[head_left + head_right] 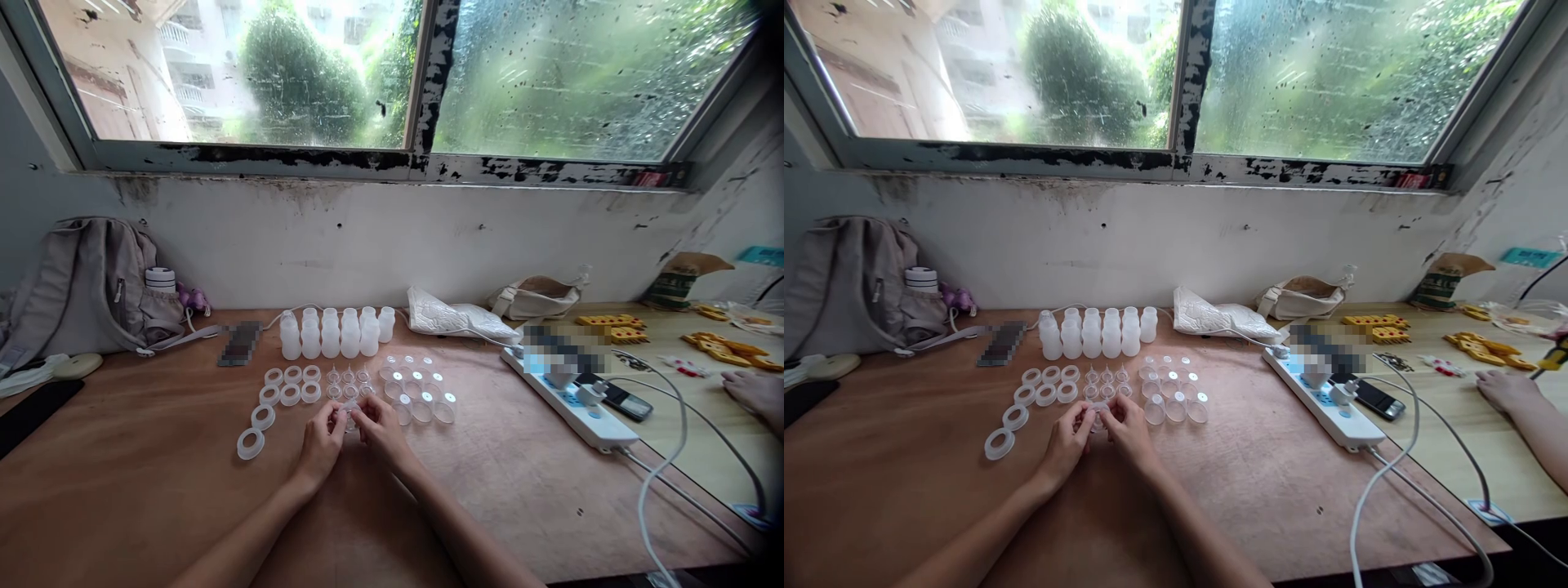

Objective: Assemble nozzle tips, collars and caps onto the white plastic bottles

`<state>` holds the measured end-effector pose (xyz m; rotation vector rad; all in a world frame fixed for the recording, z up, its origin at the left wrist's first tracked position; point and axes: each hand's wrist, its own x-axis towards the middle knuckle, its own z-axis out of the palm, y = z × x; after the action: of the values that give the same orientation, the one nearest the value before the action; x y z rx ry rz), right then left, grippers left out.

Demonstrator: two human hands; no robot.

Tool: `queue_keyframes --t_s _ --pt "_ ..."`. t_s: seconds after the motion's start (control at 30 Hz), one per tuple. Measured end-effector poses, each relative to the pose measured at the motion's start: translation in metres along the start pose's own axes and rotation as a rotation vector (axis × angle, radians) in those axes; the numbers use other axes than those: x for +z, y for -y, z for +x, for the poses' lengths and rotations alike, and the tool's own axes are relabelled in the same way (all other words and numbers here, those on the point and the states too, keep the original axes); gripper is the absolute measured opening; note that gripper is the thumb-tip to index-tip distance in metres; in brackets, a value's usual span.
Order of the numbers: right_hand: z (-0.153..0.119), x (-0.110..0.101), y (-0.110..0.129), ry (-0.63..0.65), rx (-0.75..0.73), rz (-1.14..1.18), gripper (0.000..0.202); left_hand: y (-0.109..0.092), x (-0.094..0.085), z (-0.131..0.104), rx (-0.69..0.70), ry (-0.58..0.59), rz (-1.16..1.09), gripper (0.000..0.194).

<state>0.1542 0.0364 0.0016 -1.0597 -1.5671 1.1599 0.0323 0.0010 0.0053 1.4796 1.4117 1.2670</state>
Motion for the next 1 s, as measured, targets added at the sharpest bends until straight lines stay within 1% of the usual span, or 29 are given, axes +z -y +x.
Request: queue_keyframes --t_s 0.17,0.3,0.4,0.57,0.77,0.87,1.0 --pt "-0.0002 -0.0008 -0.0032 -0.008 -0.007 -0.036 0.021 -0.0004 0.0010 -0.0009 0.003 -0.015 0.007 0.026" --pt "-0.0012 -0.0002 -0.0034 -0.025 -0.048 -0.102 0.019 0.0028 0.0017 -0.0004 -0.001 -0.030 0.029 0.020" --pt "-0.0022 0.0004 -0.0018 -0.025 -0.051 -0.127 0.018 0.0043 0.0010 0.0005 0.012 -0.028 0.028 0.018" --pt "-0.0025 0.0001 -0.0017 -0.003 -0.015 -0.063 0.023 0.0028 -0.0016 0.0014 0.024 -0.005 0.017 0.019" --pt "-0.0030 0.0006 -0.0023 -0.016 -0.033 -0.035 0.024 0.0012 -0.0008 0.0004 0.035 -0.003 0.046 0.017" --pt "-0.0035 0.0007 0.0002 -0.017 -0.056 -0.072 0.023 0.0017 0.0002 0.0004 0.026 -0.007 0.044 0.016" --pt "-0.0045 0.0005 0.0042 -0.035 -0.121 -0.166 0.020 0.0033 -0.0003 0.0000 0.007 -0.015 0.047 0.016"
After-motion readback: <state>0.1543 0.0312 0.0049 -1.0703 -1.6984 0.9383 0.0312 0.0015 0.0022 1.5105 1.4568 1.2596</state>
